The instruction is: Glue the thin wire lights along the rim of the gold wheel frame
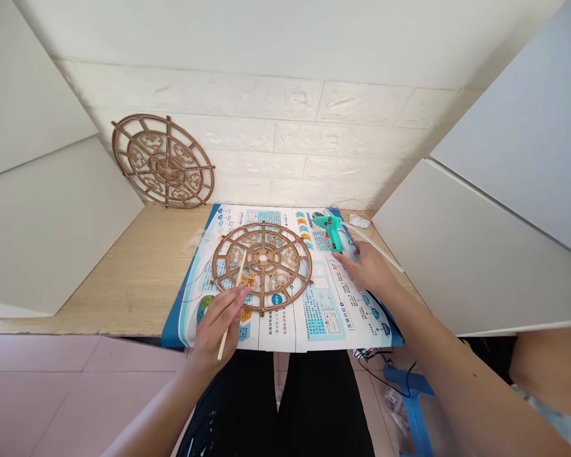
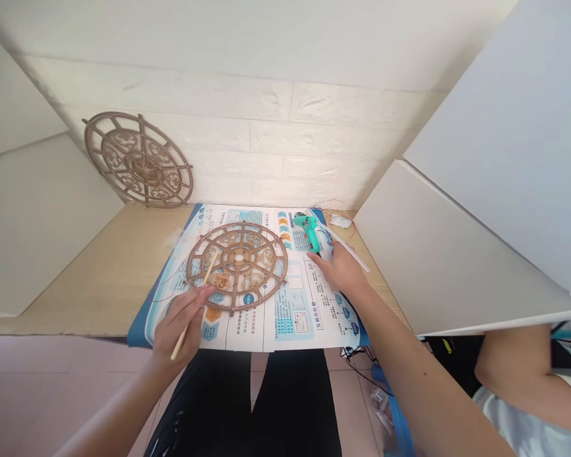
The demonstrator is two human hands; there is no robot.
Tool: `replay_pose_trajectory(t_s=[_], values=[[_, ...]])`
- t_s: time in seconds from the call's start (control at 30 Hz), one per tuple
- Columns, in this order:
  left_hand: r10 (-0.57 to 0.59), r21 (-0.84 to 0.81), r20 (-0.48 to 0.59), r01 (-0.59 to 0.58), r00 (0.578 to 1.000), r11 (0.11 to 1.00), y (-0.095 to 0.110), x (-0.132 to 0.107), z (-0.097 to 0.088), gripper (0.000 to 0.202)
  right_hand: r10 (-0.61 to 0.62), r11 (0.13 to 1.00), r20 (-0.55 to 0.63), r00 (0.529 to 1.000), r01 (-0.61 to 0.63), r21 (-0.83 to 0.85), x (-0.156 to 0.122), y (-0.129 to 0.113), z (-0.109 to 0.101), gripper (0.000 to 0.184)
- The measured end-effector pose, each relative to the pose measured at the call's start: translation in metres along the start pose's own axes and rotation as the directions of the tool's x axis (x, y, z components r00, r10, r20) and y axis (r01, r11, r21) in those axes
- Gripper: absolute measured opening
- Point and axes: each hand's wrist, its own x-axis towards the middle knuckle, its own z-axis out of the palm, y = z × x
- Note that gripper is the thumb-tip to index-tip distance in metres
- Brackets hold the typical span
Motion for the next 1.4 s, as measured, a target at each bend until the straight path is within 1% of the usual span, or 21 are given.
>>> replay_pose_trajectory(t_s=[0.1,0.17,0.2,0.27,0.33,0.37,0.4,0.43,0.47,0.5,0.53,0.6,0.63,0.7,0.77,0.8,0.87,1.0,1.07,1.23,1.4], values=[[0.020,-0.006,-0.025,-0.020,0.999,1.000,0.005,0.004,-0.007,0.063,-0.088,0.996,-0.127,0.988,0.090,0.009,-0.039,0.005,-0.009,0.049],[0.059,-0.026,-0.042,-0.061,0.997,0.998,0.019,0.008,-0.014,0.063,-0.214,0.974,-0.213,0.953,0.224,0.028,-0.077,-0.001,-0.011,0.040],[0.083,-0.040,-0.046,-0.084,0.995,0.996,0.030,0.010,-0.017,0.061,-0.300,0.947,-0.241,0.923,0.319,0.046,-0.098,-0.007,-0.010,0.036],[0.132,-0.086,-0.035,-0.134,0.991,0.987,0.059,0.014,-0.020,0.052,-0.487,0.845,-0.277,0.829,0.527,0.092,-0.138,-0.025,-0.006,0.040],[0.199,-0.203,0.085,-0.179,0.976,0.963,0.091,0.017,-0.019,0.032,-0.685,0.673,-0.249,0.684,0.726,0.143,-0.167,-0.043,0.000,0.055],[0.215,-0.258,0.155,-0.170,0.964,0.951,0.105,0.019,-0.016,0.024,-0.743,0.603,-0.240,0.624,0.781,0.165,-0.174,-0.051,0.003,0.061],[0.236,-0.282,0.132,-0.192,0.963,0.940,0.116,0.019,-0.012,0.019,-0.786,0.531,-0.254,0.564,0.826,0.192,-0.176,-0.056,0.006,0.062],[0.244,-0.291,0.134,-0.197,0.960,0.936,0.123,0.019,-0.008,0.019,-0.807,0.472,-0.281,0.519,0.854,0.221,-0.173,-0.059,0.009,0.061],[0.233,-0.292,0.128,-0.187,0.964,0.938,0.126,0.018,-0.004,0.019,-0.806,0.438,-0.314,0.501,0.863,0.253,-0.166,-0.060,0.012,0.058],[0.215,-0.284,0.114,-0.175,0.970,0.943,0.124,0.016,0.000,0.020,-0.788,0.435,-0.338,0.515,0.854,0.285,-0.156,-0.059,0.015,0.054],[0.177,-0.257,0.116,-0.142,0.977,0.956,0.118,0.014,0.003,0.021,-0.758,0.456,-0.350,0.551,0.830,0.321,-0.144,-0.058,0.019,0.051],[0.054,-0.144,0.145,-0.033,0.988,0.989,0.097,0.009,0.009,0.026,-0.682,0.529,-0.326,0.654,0.750,0.398,-0.118,-0.053,0.028,0.042],[-0.032,-0.054,0.179,0.043,0.983,0.998,0.083,0.006,0.012,0.028,-0.656,0.549,-0.303,0.692,0.712,0.437,-0.107,-0.050,0.033,0.036],[-0.186,0.121,0.254,0.160,0.949,0.980,0.055,0.002,0.019,0.031,-0.634,0.563,-0.237,0.736,0.649,0.511,-0.089,-0.046,0.044,0.024],[-0.277,0.233,0.305,0.210,0.911,0.950,0.033,0.001,0.026,0.030,-0.638,0.561,-0.175,0.750,0.609,0.561,-0.080,-0.044,0.054,0.017],[-0.297,0.252,0.324,0.220,0.898,0.942,0.026,0.002,0.029,0.029,-0.642,0.559,-0.152,0.751,0.595,0.578,-0.078,-0.043,0.058,0.015],[-0.306,0.248,0.334,0.230,0.892,0.941,0.018,0.004,0.035,0.026,-0.652,0.559,-0.123,0.748,0.584,0.589,-0.078,-0.043,0.065,0.014],[-0.318,0.209,0.357,0.257,0.878,0.943,0.016,0.006,0.045,0.016,-0.715,0.511,-0.085,0.694,0.602,0.614,-0.080,-0.048,0.071,0.021],[-0.333,0.212,0.370,0.271,0.867,0.939,0.016,0.004,0.048,0.014,-0.737,0.486,-0.060,0.673,0.589,0.646,-0.080,-0.052,0.073,0.020],[-0.389,0.216,0.390,0.328,0.834,0.920,0.014,-0.005,0.049,0.017,-0.738,0.513,-0.006,0.675,0.566,0.645,-0.079,-0.058,0.077,0.013],[-0.408,0.188,0.393,0.362,0.824,0.913,0.013,-0.005,0.048,0.015,-0.767,0.520,0.024,0.642,0.599,0.610,-0.077,-0.065,0.075,0.016]])
